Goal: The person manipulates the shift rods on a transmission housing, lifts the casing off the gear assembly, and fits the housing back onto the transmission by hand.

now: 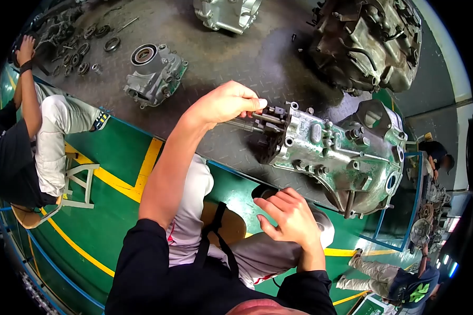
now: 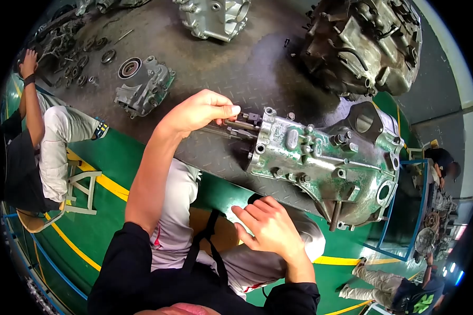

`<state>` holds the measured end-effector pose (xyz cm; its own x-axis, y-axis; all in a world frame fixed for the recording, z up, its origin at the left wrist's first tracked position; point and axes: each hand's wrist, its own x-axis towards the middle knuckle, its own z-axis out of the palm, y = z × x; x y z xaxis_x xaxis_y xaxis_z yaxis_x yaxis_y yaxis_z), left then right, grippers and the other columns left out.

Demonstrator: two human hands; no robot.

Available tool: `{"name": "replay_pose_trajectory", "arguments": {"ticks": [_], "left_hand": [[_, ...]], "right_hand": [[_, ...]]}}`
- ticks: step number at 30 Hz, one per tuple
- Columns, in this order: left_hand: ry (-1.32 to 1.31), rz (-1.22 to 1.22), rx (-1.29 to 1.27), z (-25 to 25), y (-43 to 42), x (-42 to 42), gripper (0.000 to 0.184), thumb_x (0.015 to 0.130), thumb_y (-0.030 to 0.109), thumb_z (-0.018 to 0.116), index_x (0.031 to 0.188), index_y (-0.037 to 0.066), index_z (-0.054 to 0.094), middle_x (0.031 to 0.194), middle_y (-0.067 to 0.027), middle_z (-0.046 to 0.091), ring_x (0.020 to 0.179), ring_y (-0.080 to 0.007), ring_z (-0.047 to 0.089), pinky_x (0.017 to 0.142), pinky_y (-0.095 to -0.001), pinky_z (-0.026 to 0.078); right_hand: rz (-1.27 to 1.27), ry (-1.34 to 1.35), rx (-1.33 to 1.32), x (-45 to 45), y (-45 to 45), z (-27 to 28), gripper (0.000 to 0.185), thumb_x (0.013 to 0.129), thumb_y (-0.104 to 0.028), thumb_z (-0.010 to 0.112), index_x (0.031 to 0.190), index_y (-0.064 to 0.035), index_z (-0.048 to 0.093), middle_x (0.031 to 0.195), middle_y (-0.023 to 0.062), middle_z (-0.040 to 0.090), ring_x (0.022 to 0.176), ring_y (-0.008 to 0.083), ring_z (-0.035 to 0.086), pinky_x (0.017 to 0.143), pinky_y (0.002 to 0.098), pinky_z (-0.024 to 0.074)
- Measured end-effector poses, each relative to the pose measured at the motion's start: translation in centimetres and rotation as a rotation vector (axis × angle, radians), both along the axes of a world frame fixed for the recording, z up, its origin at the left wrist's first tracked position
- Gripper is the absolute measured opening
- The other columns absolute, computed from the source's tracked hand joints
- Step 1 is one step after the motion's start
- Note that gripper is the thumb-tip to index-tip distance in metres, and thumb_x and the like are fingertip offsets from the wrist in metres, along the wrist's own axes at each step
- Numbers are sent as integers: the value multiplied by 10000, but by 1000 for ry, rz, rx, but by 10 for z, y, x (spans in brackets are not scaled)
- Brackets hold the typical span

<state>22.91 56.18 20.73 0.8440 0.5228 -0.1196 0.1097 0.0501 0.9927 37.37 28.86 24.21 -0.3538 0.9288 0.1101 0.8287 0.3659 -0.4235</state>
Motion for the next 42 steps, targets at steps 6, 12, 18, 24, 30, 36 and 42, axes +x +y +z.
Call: {"name": "replay_pose_trajectory", "arguments": {"ticks": [6, 12, 18, 24, 30, 36, 42], "left_hand": [[53, 13, 45, 5, 2, 4, 337, 982, 326, 687, 894, 6, 741, 807, -3, 660, 762, -95, 540, 717, -264, 436], [58, 9, 27, -3, 5, 2, 328, 975, 319, 687, 888, 7, 744, 816, -5, 671, 755, -100, 538, 711, -259, 434], [-36, -29, 37, 3, 0, 6, 356, 983, 325, 669, 873, -10, 716, 782, 0, 644, 750, -101, 535, 711, -264, 444], [36, 26, 61, 5, -2, 6, 371, 961, 348, 694, 887, -13, 729, 803, -7, 665, 753, -107, 552, 717, -269, 451], [18, 120, 29, 11, -15, 1, 382, 932, 388, 726, 902, 10, 771, 724, -3, 652, 689, -104, 563, 650, -290, 464], [-100, 159, 46, -7, -11, 8, 272, 905, 240, 746, 831, -21, 761, 679, -38, 663, 637, -107, 587, 595, -291, 469], [-68, 192, 36, 1, -17, 8, 254, 904, 209, 728, 835, -34, 753, 703, -32, 665, 644, -108, 582, 613, -284, 476]], "right_hand": [[1, -8, -10, 5, -7, 4, 280, 846, -195, 721, 1094, -68, 703, 771, 34, 599, 744, 225, 603, 790, 360, 490], [-10, -12, -38, 6, -8, 0, 282, 844, -193, 725, 1095, -66, 702, 764, 32, 597, 738, 219, 600, 779, 358, 483], [-41, 34, -32, 10, -10, 4, 345, 778, -185, 746, 1096, -61, 698, 771, 58, 630, 736, 269, 625, 749, 385, 492], [-69, -40, -37, 17, -15, 5, 306, 845, -206, 715, 1111, -57, 695, 785, 41, 620, 773, 228, 620, 796, 364, 488], [-125, 45, -40, 26, -28, 1, 393, 753, -214, 718, 1100, -30, 703, 839, 104, 660, 795, 323, 629, 803, 429, 494], [-96, -54, -32, 44, -36, -7, 415, 933, -254, 646, 1276, -20, 640, 943, 222, 653, 852, 438, 618, 795, 524, 496], [-20, -3, 51, 30, -28, 2, 370, 941, -210, 635, 1239, 7, 660, 901, 194, 648, 853, 390, 622, 797, 478, 476]]}}
